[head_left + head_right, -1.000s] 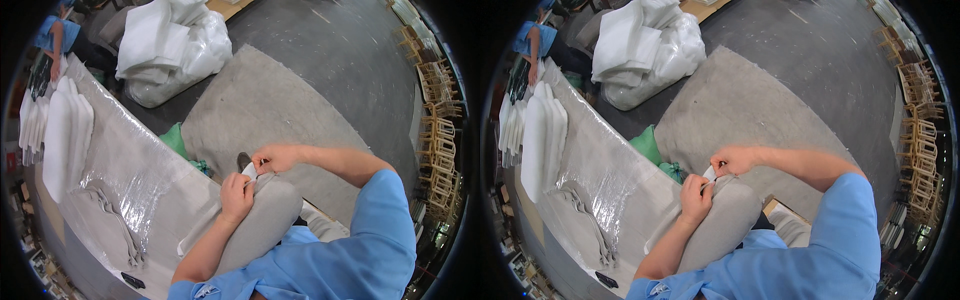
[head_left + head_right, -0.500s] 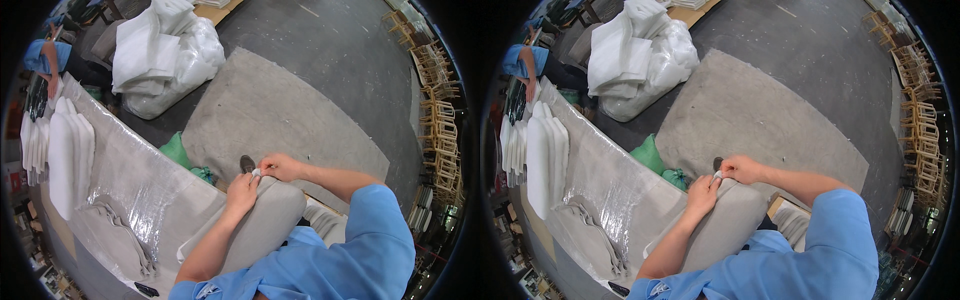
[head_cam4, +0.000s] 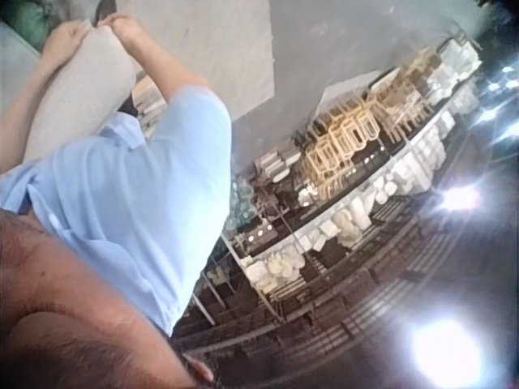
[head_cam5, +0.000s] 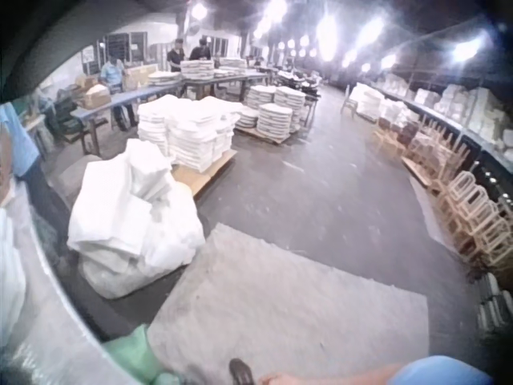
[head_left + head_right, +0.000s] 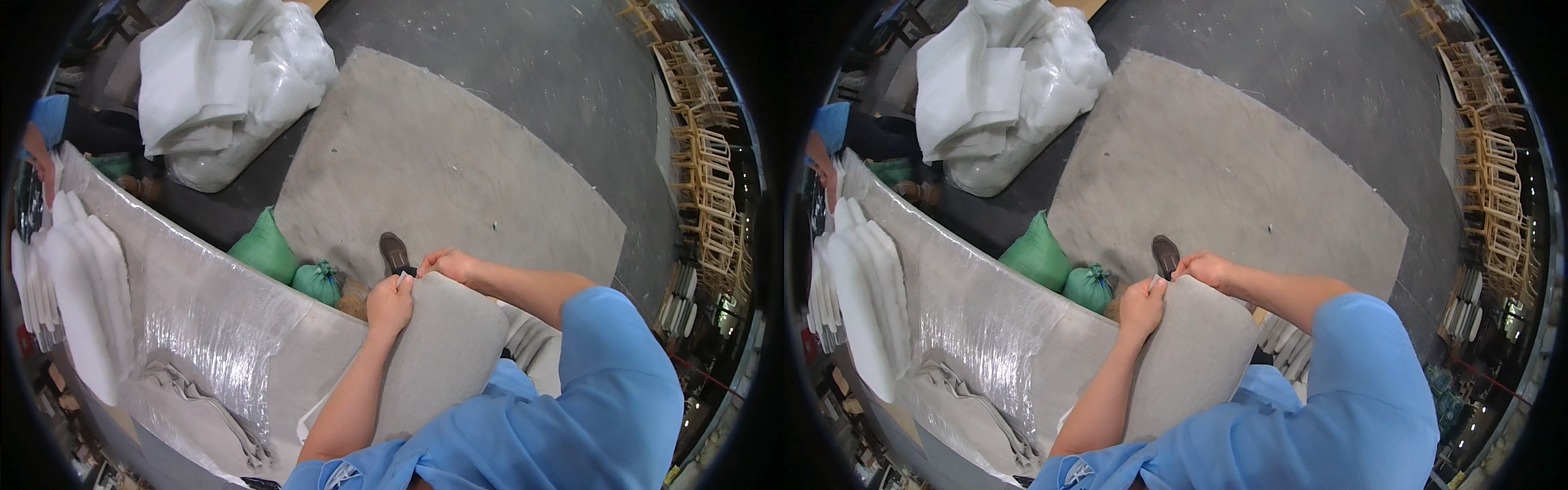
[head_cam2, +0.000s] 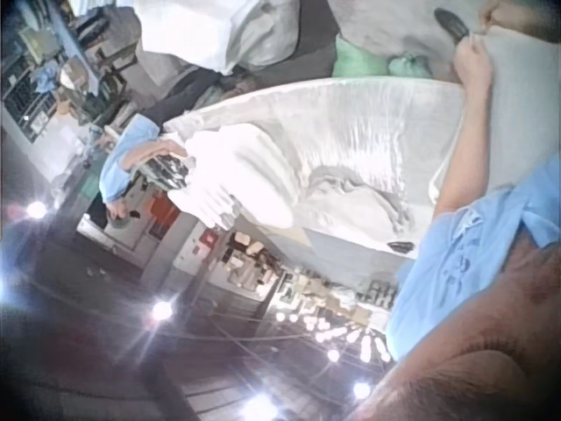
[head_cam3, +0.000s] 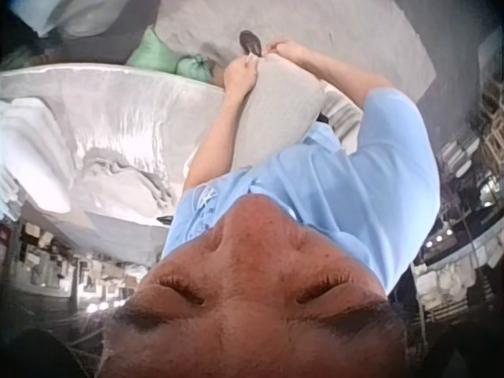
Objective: The person inserts white foam inserts into gray fabric covers on a worktable, aligns edges, and places the finished cushions on a nearby pallet. The person repeats this process for multiple cushions.
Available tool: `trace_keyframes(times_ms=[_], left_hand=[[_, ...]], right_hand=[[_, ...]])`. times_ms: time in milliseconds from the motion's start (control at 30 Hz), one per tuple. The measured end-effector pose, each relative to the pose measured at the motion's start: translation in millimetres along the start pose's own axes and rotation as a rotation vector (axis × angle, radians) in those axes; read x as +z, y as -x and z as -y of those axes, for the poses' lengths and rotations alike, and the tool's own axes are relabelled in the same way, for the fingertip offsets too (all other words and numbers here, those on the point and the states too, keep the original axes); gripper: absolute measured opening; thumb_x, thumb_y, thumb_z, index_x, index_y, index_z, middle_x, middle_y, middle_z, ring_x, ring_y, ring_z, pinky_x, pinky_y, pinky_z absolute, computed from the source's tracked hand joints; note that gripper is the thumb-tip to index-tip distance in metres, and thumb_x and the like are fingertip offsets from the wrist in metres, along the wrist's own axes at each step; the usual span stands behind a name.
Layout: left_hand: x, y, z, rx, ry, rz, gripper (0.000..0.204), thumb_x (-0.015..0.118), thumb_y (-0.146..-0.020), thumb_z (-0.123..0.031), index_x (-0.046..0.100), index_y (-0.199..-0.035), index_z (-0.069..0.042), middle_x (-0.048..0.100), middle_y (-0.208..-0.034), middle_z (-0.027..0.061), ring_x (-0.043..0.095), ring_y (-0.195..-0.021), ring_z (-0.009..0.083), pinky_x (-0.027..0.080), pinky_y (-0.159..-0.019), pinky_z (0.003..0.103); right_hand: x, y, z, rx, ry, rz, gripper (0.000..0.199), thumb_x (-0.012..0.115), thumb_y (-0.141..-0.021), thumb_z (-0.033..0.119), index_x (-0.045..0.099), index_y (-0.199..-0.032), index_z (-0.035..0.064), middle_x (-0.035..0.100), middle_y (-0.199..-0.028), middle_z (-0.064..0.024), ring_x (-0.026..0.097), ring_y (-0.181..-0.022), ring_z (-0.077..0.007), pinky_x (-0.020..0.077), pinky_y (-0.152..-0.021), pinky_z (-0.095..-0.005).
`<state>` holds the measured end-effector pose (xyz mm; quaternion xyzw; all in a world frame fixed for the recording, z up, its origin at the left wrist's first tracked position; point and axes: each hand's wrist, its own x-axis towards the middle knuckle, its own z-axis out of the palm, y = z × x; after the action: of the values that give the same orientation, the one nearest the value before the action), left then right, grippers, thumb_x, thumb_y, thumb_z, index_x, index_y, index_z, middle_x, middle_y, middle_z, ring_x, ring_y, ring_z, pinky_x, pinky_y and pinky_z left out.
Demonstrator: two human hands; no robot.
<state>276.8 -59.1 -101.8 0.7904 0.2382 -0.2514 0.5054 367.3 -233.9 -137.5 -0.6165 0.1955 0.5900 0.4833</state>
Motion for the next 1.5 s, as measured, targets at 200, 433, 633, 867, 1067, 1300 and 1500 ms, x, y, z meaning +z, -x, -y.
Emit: trace_keyframes(times_ms=[200,433,633,867,1067,1300,1500], left_hand=[[5,-13,30,-0.068,0.146,0.091,0.041,0.059,-0.1,-0.037,0.071,-0.092,0.001,0.071,-0.085,0.0246,0.07,-0.086,0.0424,0.052,-0.078,0.05],[-29,-1,-10,0.151,-0.227,0.106,0.029,0.059,-0.101,-0.025,0.07,-0.117,-0.002,0.072,-0.116,0.0216,0.069,-0.105,0.0397,0.052,-0.089,0.047],[-24,49,-42,0.332,0.197,0.239,0.037,0.05,-0.108,-0.019,0.065,-0.135,0.001,0.065,-0.139,0.0225,0.061,-0.131,0.0347,0.045,-0.111,0.042],[-3,41,-37,0.471,0.196,0.179,0.037,0.049,-0.108,-0.019,0.066,-0.132,0.004,0.067,-0.138,0.0207,0.06,-0.135,0.0329,0.043,-0.115,0.039],[-2,24,-33,0.419,0.198,0.255,0.041,0.046,-0.109,-0.025,0.066,-0.131,0.003,0.069,-0.134,0.0202,0.059,-0.135,0.0323,0.044,-0.113,0.041],[-64,100,42,0.48,-0.14,0.314,0.056,0.041,-0.112,-0.039,0.039,-0.162,-0.016,0.03,-0.17,0.0152,0.02,-0.16,0.033,0.012,-0.13,0.054],[-188,310,190,-0.104,-0.236,0.004,0.046,0.048,-0.109,-0.036,0.061,-0.146,-0.012,0.054,-0.155,0.0107,0.047,-0.145,0.0334,0.036,-0.118,0.047]], right_hand=[[1,-32,-65,0.13,-0.526,0.323,0.011,0.068,-0.1,0.016,0.073,-0.105,0.0077,0.073,-0.1,-0.0014,0.067,-0.084,-0.0112,0.0551,-0.076,-0.03],[16,-17,-101,0.017,-0.571,0.03,0.021,0.064,-0.103,0.025,0.072,-0.115,0.0082,0.073,-0.104,-0.0026,0.069,-0.091,-0.0136,0.0564,-0.081,-0.033],[25,56,-36,-0.279,-0.979,-0.033,0.077,0.05,-0.105,0.063,0.035,-0.16,0.0126,0.056,-0.141,-0.0136,0.058,-0.126,-0.0242,0.0483,-0.109,-0.0425],[41,58,-48,-0.24,-1.108,0.13,0.087,0.048,-0.102,0.07,0.016,-0.166,0.0199,0.046,-0.155,-0.0222,0.05,-0.141,-0.0351,0.0394,-0.12,-0.0525],[48,39,-64,-0.265,-1.122,0.23,0.082,0.05,-0.103,0.066,0.023,-0.164,0.0192,0.047,-0.156,-0.021,0.052,-0.139,-0.0359,0.0403,-0.118,-0.054],[20,109,16,-0.37,0.071,-0.167,0.067,0.055,-0.106,0.053,0.046,-0.156,0.01,0.045,-0.16,-0.0143,0.044,-0.146,-0.0303,0.0384,-0.118,-0.0495],[98,268,65,-0.884,1.677,0.284,0.077,0.082,-0.078,0.017,0.053,-0.149,0.0117,0.05,-0.153,-0.0171,0.042,-0.147,-0.0379,0.0327,-0.122,-0.0541]])
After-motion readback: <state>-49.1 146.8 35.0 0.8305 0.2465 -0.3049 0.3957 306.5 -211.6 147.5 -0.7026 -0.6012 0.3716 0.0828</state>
